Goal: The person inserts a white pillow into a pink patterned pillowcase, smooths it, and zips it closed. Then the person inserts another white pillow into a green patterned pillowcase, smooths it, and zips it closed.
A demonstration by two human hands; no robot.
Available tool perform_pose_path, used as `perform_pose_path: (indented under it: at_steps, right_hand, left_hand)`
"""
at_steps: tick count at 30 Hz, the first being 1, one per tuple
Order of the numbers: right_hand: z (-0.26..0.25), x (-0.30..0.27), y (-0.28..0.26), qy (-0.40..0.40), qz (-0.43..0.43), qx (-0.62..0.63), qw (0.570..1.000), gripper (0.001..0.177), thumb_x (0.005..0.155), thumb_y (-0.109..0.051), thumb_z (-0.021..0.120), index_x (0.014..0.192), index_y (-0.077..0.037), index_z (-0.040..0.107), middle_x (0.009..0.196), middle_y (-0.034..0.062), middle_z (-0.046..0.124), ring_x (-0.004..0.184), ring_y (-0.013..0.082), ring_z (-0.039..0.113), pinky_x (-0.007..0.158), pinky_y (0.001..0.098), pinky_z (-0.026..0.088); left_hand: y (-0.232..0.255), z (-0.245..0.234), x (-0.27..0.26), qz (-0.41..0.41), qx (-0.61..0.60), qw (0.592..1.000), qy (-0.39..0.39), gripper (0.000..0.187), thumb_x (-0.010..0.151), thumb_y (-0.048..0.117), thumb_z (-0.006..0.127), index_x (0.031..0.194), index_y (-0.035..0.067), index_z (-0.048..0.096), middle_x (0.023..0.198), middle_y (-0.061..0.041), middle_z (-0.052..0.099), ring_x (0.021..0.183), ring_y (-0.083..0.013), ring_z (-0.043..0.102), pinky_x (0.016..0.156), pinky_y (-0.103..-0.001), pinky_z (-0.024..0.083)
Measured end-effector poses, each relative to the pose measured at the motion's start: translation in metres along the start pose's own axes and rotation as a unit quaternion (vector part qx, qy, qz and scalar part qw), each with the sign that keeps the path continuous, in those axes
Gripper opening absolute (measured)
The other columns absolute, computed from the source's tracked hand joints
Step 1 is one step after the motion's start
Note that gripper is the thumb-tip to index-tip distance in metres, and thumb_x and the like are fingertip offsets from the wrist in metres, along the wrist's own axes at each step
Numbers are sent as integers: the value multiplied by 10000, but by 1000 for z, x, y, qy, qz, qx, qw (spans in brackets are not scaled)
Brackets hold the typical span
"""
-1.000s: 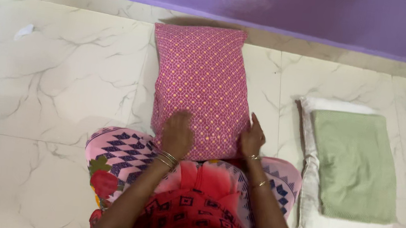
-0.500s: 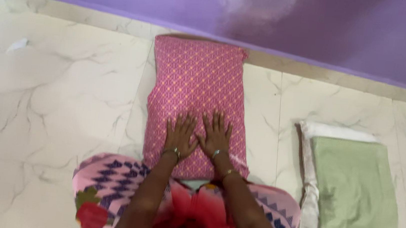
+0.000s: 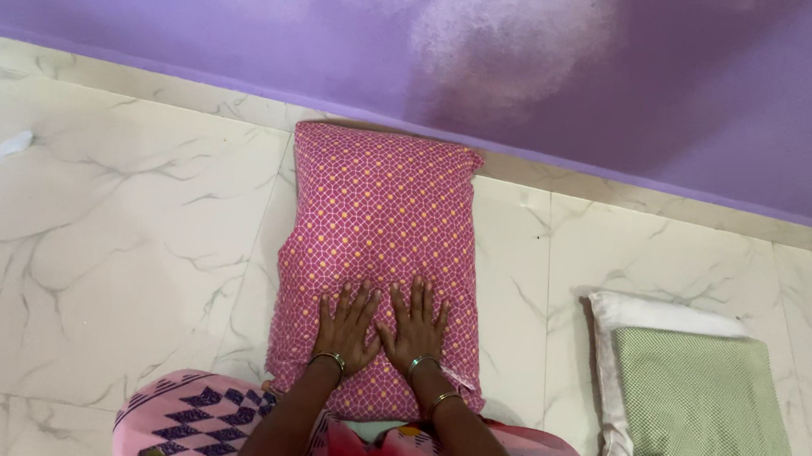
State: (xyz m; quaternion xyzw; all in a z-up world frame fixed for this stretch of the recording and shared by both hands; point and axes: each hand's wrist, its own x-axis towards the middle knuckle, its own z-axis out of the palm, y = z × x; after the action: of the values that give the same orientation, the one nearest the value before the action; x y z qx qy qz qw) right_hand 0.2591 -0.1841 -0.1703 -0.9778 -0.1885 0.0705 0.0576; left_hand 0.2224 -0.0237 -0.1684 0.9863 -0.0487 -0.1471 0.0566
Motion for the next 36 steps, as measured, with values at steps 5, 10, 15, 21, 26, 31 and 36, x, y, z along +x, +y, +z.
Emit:
perform_pose_path:
  at_steps: [5, 10, 15, 21, 26, 31, 36]
  right_hand:
    - [-5, 0, 4, -11, -9, 1, 1000, 694, 1008, -576, 335, 1630, -316, 169, 1715, 123, -30, 1569, 318, -66, 1197, 634, -69]
    - [-19, -12, 5, -13, -32, 6, 999, 656, 1014, -557, 346, 1613, -316, 231, 1712, 131, 9, 1573, 326, -30, 1197, 639, -67]
    - [-50, -49, -9, 4, -30, 91, 995, 657, 1011, -535, 420, 1601, -269, 303, 1700, 125, 95, 1571, 338, 33, 1182, 651, -62]
    - [-25, -159, -33, 53, 27, 174, 983, 589, 993, -519, 483, 1497, -218, 442, 1462, 130, 456, 1404, 349, 393, 1152, 571, 247]
    - [24, -153, -8, 37, 104, 246, 963, 840, 911, -588, 551, 1567, -113, 328, 1455, 192, 423, 1336, 404, 388, 1099, 589, 285]
    - [56, -111, 48, -4, 158, 208, 965, 1028, 952, -706, 478, 1647, -38, 122, 1633, 268, 178, 1498, 480, 168, 1232, 613, 192]
    - [14, -66, 133, -67, 251, 74, 963, 874, 975, -654, 327, 1643, -198, -5, 1734, 50, -30, 1597, 287, -10, 1219, 667, 46]
  left_hand:
    - [8, -9, -6, -8, 4, 1000, 21, 821, 975, 542, 365, 1638, 158, 72, 1719, -84, -27, 1563, -354, -20, 1184, -689, 4]
    - [9, -9, -13, -3, -10, 999, 31, 827, 977, 556, 357, 1630, 135, 75, 1712, -86, 10, 1559, -354, -8, 1198, -666, 2]
    - [-43, 30, 2, -99, -105, 960, 241, 749, 992, 547, 365, 1557, 61, 293, 1663, -181, 263, 1572, -325, 162, 1284, -523, 112]
    - [-138, 67, 6, -345, -434, 823, 126, 767, 982, 585, 453, 1446, -24, 496, 1456, -276, 520, 1357, -429, 494, 1137, -466, 381]
    - [-108, 72, 17, -282, -457, 833, 132, 510, 970, 485, 482, 1265, 124, 690, 1283, -203, 686, 1224, -414, 621, 1052, -476, 472]
    - [-64, 74, 7, -235, -307, 922, -13, 414, 1012, 462, 436, 1250, 204, 653, 1225, -151, 713, 1174, -362, 656, 1030, -527, 451]
    - [65, 99, -33, -78, -238, 968, -15, 318, 1040, 282, 445, 1157, 135, 703, 1072, -189, 740, 961, -398, 711, 835, -524, 552]
